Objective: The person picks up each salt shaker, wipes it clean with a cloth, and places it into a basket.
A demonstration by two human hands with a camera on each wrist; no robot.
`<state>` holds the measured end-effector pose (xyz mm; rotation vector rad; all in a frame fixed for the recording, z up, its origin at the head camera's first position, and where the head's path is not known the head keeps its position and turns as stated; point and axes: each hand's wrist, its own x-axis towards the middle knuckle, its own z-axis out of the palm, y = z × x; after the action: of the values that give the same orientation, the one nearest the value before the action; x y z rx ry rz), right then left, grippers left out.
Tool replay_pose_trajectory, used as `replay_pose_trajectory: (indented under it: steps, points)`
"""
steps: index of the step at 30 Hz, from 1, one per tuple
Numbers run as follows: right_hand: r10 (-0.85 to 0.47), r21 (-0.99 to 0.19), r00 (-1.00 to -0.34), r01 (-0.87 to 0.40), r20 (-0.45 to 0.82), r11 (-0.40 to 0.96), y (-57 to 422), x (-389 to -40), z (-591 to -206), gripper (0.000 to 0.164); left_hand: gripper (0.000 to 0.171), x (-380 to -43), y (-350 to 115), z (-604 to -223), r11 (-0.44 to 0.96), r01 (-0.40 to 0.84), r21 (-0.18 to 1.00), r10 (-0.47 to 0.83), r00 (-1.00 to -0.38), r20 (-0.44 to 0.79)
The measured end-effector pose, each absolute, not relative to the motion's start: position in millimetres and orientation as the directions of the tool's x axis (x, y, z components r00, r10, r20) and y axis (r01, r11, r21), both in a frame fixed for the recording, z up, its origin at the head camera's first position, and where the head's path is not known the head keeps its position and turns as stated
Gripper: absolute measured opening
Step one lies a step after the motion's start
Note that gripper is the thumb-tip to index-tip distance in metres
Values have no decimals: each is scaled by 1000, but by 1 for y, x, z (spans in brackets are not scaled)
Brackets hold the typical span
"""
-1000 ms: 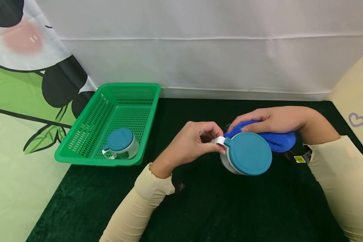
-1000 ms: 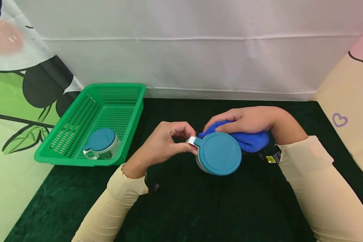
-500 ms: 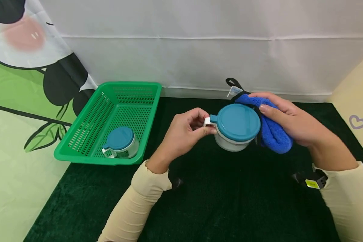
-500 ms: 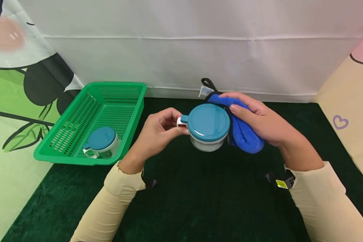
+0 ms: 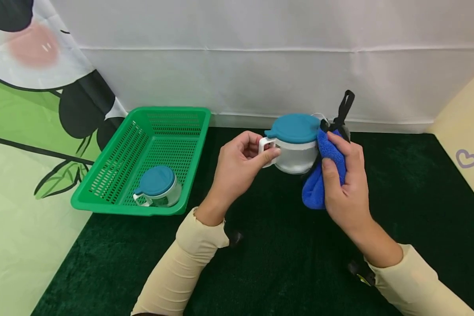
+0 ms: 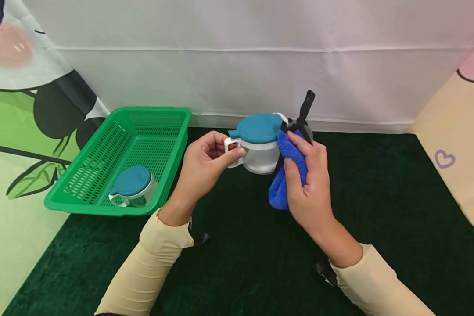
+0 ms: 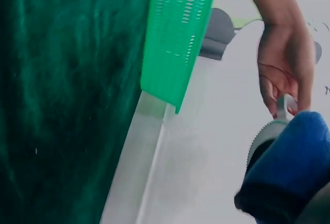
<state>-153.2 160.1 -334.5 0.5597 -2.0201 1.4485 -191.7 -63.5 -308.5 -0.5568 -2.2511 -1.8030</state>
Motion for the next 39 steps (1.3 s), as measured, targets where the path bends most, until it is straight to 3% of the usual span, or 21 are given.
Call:
replay_pose_trajectory:
  steps: [8,11,14,17,20,23,27,32,39]
  points:
    - [-158,-337,-586,-643,795,688,151,-148,-344,37,22,-192,-58,-305,197,401,895,129,-915,382]
    - [-254,-245,-576,-648,777,721,151,-145,-351,36,21,-194,-62,-303,204,406,891,100,-914,394]
    - [-341,-225,-618,-656,709,720,155,-141,-358,39,22,-195,-68,-302,206,413,887,81,-911,405]
    - [-380,-301,-696,-646,609,701,164,-135,-364,38,24,-198,-73,-302,216,416,883,85,-909,407]
    - [-340,-471,-772,-609,537,639,175,-132,-359,47,23,-199,-77,-303,226,407,885,108,-913,393]
    - [-240,-635,-809,-574,536,518,186,-136,-340,52,22,-199,-79,-305,235,406,883,152,-913,379]
    - [-150,-738,-838,-535,524,411,203,-151,-304,46,19,-198,-76,-310,239,457,857,247,-882,402]
    - [-304,-825,-909,-395,286,405,219,-174,-272,45,18,-195,-67,-315,215,532,819,360,-823,440]
    - [-499,-879,-866,-236,-3,415,231,-201,-256,43,15,-195,-66,-319,222,531,817,411,-811,416]
